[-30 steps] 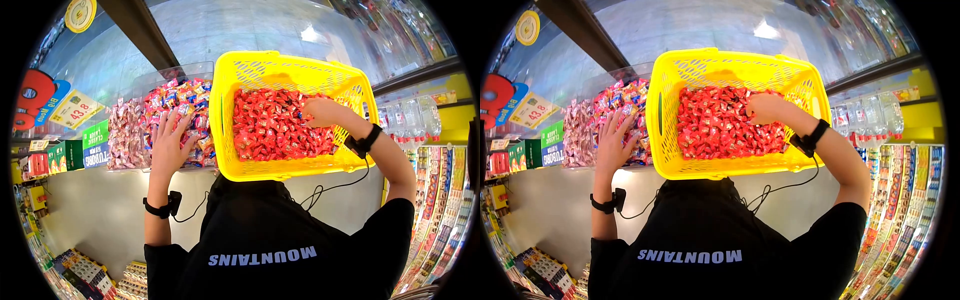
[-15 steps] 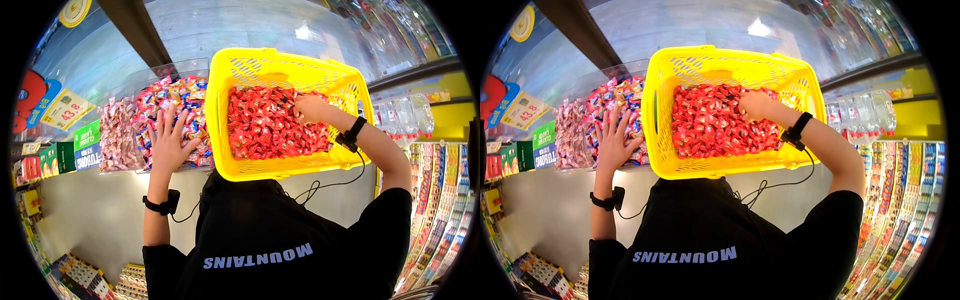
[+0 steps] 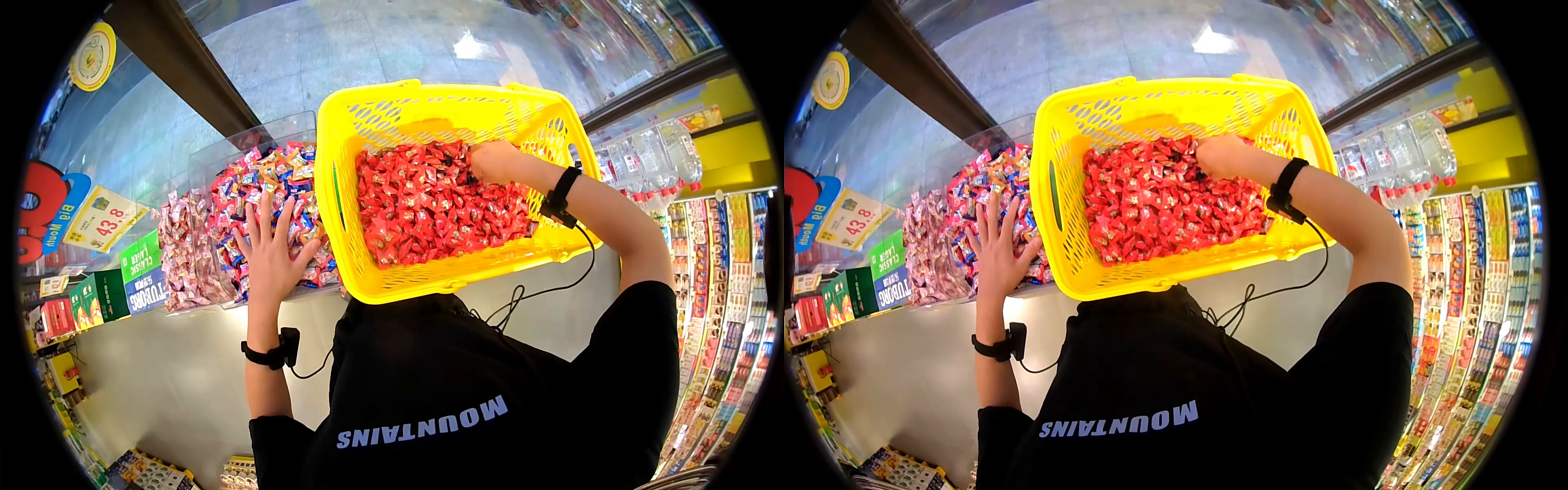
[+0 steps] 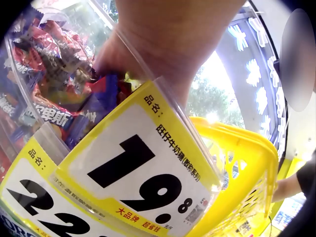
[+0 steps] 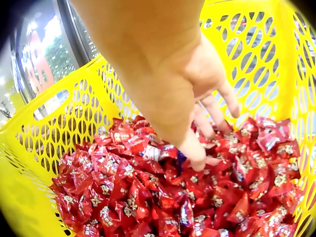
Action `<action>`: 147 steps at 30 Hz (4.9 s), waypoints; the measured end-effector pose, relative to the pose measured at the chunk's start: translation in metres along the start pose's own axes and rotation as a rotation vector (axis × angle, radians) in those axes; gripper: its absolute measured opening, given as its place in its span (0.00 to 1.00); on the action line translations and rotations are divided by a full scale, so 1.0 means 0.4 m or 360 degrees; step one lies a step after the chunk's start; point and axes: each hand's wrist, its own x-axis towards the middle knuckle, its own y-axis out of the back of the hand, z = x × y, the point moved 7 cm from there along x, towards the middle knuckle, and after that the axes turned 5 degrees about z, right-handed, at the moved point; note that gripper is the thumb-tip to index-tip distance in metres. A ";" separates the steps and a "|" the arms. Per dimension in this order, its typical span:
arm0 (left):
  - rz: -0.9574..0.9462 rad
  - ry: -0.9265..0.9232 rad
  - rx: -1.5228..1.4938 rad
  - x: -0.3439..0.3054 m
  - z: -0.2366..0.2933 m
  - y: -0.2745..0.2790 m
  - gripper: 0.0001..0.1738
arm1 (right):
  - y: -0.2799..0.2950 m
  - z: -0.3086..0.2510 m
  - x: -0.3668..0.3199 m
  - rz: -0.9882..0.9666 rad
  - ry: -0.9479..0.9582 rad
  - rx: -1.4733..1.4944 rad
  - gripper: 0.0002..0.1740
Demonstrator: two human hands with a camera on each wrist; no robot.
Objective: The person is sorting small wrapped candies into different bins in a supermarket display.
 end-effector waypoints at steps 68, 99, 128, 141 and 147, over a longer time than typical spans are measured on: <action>0.0544 -0.0555 -0.0675 0.079 0.350 0.223 0.14 | 0.516 -0.417 -0.240 0.0904 0.0844 0.1231 0.13; 0.0727 -0.0187 -0.0564 0.053 0.181 0.241 0.18 | 0.324 -0.179 -0.149 0.0562 0.0457 0.0796 0.13; 0.0665 0.0057 -0.0025 -0.012 0.049 0.150 0.13 | -0.001 -0.098 0.025 0.0352 -0.0039 0.0350 0.22; 0.0539 -0.0397 -0.0595 0.099 0.315 0.259 0.20 | 0.501 -0.390 -0.246 0.1434 0.0752 0.0378 0.14; 0.0409 -0.0440 -0.0670 0.106 0.375 0.199 0.17 | 0.520 -0.493 -0.287 0.1634 0.0964 0.0093 0.15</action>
